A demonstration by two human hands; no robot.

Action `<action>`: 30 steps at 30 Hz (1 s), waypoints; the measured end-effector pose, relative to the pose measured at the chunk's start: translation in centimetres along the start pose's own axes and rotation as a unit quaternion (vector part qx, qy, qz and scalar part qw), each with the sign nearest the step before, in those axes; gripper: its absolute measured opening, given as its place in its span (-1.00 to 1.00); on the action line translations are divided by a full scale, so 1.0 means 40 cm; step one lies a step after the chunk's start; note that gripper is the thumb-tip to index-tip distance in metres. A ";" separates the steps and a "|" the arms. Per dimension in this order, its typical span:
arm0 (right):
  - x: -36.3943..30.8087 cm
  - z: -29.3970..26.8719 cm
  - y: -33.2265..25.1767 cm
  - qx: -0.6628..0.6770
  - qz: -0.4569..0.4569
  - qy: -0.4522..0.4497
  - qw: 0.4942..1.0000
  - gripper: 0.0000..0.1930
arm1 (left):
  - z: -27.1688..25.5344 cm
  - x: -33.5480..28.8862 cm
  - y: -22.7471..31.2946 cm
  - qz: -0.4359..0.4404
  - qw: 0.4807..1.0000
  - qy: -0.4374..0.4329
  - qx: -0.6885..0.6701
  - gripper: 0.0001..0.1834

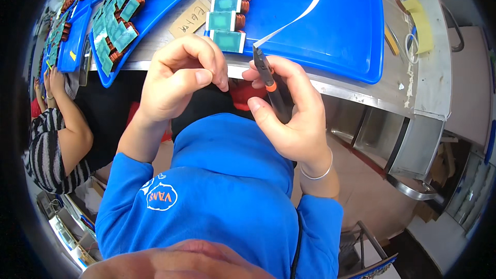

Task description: Applying white insulating tape to copper wire coils using diagonal pliers on a workbench.

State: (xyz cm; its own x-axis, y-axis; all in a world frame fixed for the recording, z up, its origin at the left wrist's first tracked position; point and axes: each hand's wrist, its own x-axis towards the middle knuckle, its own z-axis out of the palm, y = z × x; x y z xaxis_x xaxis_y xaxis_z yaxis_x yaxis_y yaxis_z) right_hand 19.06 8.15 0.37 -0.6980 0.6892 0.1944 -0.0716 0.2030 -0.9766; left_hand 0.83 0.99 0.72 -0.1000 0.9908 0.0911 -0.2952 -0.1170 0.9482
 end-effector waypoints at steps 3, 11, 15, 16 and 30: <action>-0.003 0.005 0.000 0.023 -0.006 0.009 1.000 -0.56 | 0.010 0.004 -0.037 0.041 0.999 -0.002 -0.010 -0.95; 0.025 0.035 0.007 0.032 -0.070 0.086 0.993 -0.51 | 0.034 0.002 -0.039 0.092 0.982 0.011 0.166 -0.84; 0.038 0.034 0.023 -0.035 -0.125 0.116 0.985 -0.51 | 0.033 0.011 -0.072 0.141 0.976 0.081 0.142 -0.83; 0.040 0.034 0.023 -0.016 -0.114 0.115 0.987 -0.51 | 0.031 0.012 -0.069 0.140 0.977 0.080 0.141 -0.83; 0.024 0.013 0.040 -0.051 -0.021 0.006 0.998 -0.73 | -0.002 0.036 -0.027 0.125 0.950 0.076 0.277 -0.63</action>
State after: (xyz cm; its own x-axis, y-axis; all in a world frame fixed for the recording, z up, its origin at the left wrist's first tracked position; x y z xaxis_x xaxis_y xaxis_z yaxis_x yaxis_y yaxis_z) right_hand 17.90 8.78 -1.05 -0.6876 0.6867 0.2359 -0.0261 0.3013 -0.9532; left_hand 0.95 2.53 -0.20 -0.2498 0.9103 0.3299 0.2972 -0.2522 0.9209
